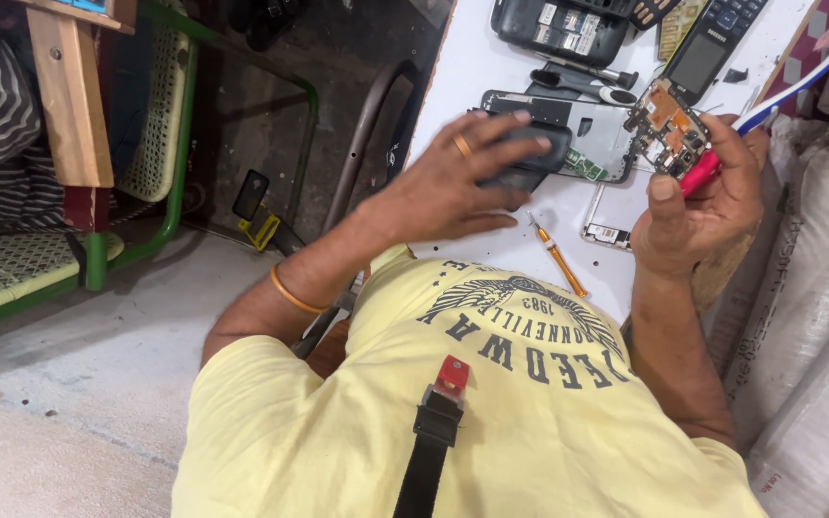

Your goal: The person uses a toothbrush to scrub a small electronic circuit board held in their left hand. They repeatedly brush the surface of the board, turning it over to clean different sides.

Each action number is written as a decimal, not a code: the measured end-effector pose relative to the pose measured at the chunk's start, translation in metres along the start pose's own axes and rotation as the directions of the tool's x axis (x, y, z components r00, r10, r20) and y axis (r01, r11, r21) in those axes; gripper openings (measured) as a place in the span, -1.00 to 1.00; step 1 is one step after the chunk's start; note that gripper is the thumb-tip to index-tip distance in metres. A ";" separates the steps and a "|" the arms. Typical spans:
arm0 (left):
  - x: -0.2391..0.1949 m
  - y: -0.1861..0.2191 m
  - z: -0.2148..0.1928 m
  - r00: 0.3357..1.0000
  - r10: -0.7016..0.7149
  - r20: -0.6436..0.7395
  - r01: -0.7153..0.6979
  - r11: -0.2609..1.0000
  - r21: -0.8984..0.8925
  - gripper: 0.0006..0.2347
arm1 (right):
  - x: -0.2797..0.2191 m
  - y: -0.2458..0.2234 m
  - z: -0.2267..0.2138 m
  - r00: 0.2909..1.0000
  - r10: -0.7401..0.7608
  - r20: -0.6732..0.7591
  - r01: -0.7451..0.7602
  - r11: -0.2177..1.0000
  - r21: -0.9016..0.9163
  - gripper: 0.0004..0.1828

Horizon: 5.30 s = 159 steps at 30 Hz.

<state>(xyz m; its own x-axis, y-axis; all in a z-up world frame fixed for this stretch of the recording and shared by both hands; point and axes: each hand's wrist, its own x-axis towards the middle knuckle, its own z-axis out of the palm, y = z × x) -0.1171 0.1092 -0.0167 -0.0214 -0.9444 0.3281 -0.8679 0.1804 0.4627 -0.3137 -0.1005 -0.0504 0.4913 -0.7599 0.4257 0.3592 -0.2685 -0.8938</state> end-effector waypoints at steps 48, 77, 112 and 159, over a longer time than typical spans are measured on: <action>-0.005 0.015 0.045 0.997 -0.071 -0.022 0.072 0.996 0.051 -0.86 | 0.003 -0.004 0.002 1.000 -0.008 -0.006 0.008 1.000 -0.017 -0.23; 0.000 0.034 0.031 0.996 0.061 -0.058 -0.048 0.980 0.193 -0.87 | 0.001 -0.009 0.005 1.000 0.001 0.028 -0.001 1.000 0.007 -0.37; 0.005 0.031 0.032 0.997 -0.038 -0.065 0.048 0.988 0.148 -0.90 | 0.003 -0.005 0.005 0.998 -0.034 0.059 0.033 0.999 0.020 -0.39; 0.038 -0.040 -0.037 0.789 -0.349 -0.506 0.259 0.935 -0.241 -0.90 | 0.005 -0.005 0.006 0.999 -0.047 -0.005 0.048 0.997 0.055 -0.30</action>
<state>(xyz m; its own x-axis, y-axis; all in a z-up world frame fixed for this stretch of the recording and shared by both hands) -0.0644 0.0762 0.0079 0.5371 -0.6685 0.5144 -0.6978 -0.0095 0.7162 -0.3085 -0.0999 -0.0424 0.4697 -0.7493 0.4669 0.4254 -0.2713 -0.8634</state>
